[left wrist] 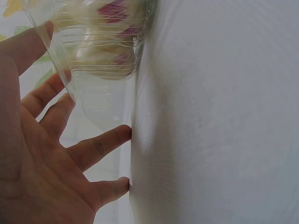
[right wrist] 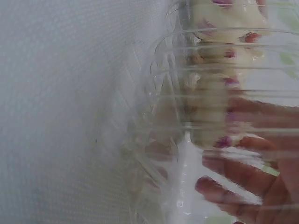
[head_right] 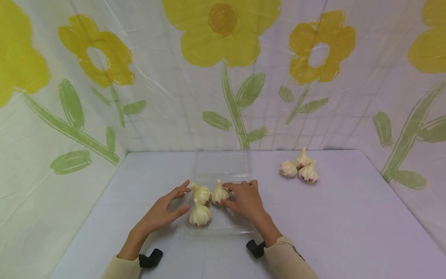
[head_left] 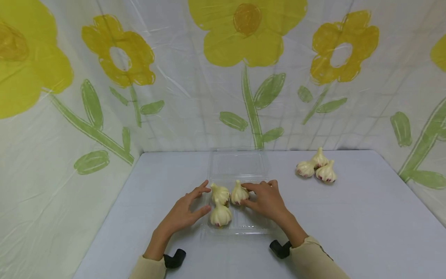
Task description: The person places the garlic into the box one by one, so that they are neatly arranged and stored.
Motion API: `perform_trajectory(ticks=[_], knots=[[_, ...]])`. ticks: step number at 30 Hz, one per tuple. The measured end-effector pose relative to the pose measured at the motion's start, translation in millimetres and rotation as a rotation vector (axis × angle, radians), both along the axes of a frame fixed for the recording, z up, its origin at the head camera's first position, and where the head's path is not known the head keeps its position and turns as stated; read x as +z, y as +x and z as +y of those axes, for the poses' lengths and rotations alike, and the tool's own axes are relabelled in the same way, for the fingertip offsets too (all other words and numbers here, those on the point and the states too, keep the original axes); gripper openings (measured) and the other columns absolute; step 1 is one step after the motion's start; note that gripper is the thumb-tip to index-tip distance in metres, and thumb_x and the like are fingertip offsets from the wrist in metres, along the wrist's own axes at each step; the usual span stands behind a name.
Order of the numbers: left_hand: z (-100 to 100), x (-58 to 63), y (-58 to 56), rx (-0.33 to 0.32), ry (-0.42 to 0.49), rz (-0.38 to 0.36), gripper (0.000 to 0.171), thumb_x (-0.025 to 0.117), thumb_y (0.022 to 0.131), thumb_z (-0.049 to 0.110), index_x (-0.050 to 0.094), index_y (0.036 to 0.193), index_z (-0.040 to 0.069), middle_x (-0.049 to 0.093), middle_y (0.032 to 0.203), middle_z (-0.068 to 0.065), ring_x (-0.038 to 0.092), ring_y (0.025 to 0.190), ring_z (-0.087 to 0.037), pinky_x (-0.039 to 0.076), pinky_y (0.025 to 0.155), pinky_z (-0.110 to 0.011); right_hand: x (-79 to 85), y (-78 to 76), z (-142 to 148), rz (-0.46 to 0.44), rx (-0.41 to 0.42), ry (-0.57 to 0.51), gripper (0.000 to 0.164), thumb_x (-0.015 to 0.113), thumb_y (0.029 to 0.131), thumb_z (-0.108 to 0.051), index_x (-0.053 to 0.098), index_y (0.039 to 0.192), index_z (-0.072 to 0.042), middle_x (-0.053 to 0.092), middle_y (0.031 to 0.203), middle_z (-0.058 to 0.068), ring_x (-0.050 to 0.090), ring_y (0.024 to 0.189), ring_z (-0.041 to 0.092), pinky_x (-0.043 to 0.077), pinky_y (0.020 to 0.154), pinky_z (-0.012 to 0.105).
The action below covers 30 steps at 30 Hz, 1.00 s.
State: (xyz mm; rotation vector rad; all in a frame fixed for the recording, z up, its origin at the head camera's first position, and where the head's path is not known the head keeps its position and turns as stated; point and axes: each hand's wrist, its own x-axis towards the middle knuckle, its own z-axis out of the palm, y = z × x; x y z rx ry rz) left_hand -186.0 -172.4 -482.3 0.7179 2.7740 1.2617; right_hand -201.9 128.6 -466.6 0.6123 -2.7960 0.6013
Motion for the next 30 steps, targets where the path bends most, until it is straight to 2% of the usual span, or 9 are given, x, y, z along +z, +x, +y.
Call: perform_trajectory(ticks=[6, 12, 18, 23, 27, 30], knots=[[0, -0.8, 0.5, 0.005, -0.001, -0.004, 0.053, 0.068, 0.097, 0.042, 0.053, 0.145, 0.027, 0.03, 0.167, 0.013, 0.056, 0.137, -0.035, 0.019, 0.118, -0.075, -0.4, 0.9, 0, -0.005, -0.009, -0.006, 0.051, 0.084, 0.081, -0.042, 0.073, 0.127, -0.022, 0.079, 0.101, -0.003, 0.057, 0.074, 0.014, 0.037, 0.089, 0.047], [0, -1.2, 0.5, 0.001, -0.001, -0.001, 0.053, 0.069, 0.096, 0.042, 0.053, 0.145, 0.026, 0.03, 0.167, 0.014, 0.056, 0.137, -0.035, 0.019, 0.118, -0.075, 1.4, 2.7, 0, -0.012, -0.015, -0.055, 0.052, 0.085, 0.081, -0.04, 0.073, 0.127, -0.019, 0.077, 0.097, -0.001, 0.061, 0.08, 0.016, 0.037, 0.09, 0.047], [-1, -2.3, -0.5, -0.001, -0.005, 0.016, 0.052, 0.068, 0.097, 0.042, 0.053, 0.144, 0.027, 0.03, 0.167, 0.013, 0.057, 0.136, -0.035, 0.02, 0.117, -0.076, 1.1, 1.9, 2, -0.013, 0.006, -0.217, 0.046, 0.084, 0.083, -0.031, 0.073, 0.124, -0.014, 0.079, 0.104, 0.004, 0.07, 0.089, 0.022, 0.036, 0.091, 0.046], [-1, -1.8, -0.5, -0.005, 0.001, 0.012, 0.052, 0.068, 0.097, 0.041, 0.053, 0.144, 0.025, 0.03, 0.167, 0.012, 0.056, 0.136, -0.037, 0.019, 0.117, -0.077, -1.8, -0.1, 6, -0.03, 0.014, -0.36, 0.043, 0.084, 0.084, -0.024, 0.073, 0.122, -0.007, 0.078, 0.108, 0.009, 0.072, 0.091, 0.025, 0.037, 0.095, 0.049], [0, -1.2, 0.0, -0.005, 0.004, 0.009, 0.053, 0.068, 0.097, 0.041, 0.053, 0.144, 0.024, 0.031, 0.167, 0.012, 0.055, 0.136, -0.037, 0.019, 0.116, -0.077, -0.9, -0.4, 12, -0.074, 0.028, -0.482, 0.037, 0.082, 0.087, -0.023, 0.073, 0.12, -0.009, 0.077, 0.111, 0.009, 0.071, 0.093, 0.024, 0.038, 0.102, 0.056], [0, -1.2, 0.5, -0.004, 0.006, 0.006, 0.052, 0.068, 0.097, 0.041, 0.054, 0.144, 0.023, 0.031, 0.167, 0.01, 0.056, 0.136, -0.037, 0.02, 0.116, -0.077, -0.8, -0.9, 18, -0.115, 0.064, -0.533, 0.035, 0.081, 0.088, -0.023, 0.073, 0.121, -0.012, 0.077, 0.112, 0.011, 0.071, 0.095, 0.024, 0.045, 0.101, 0.059]])
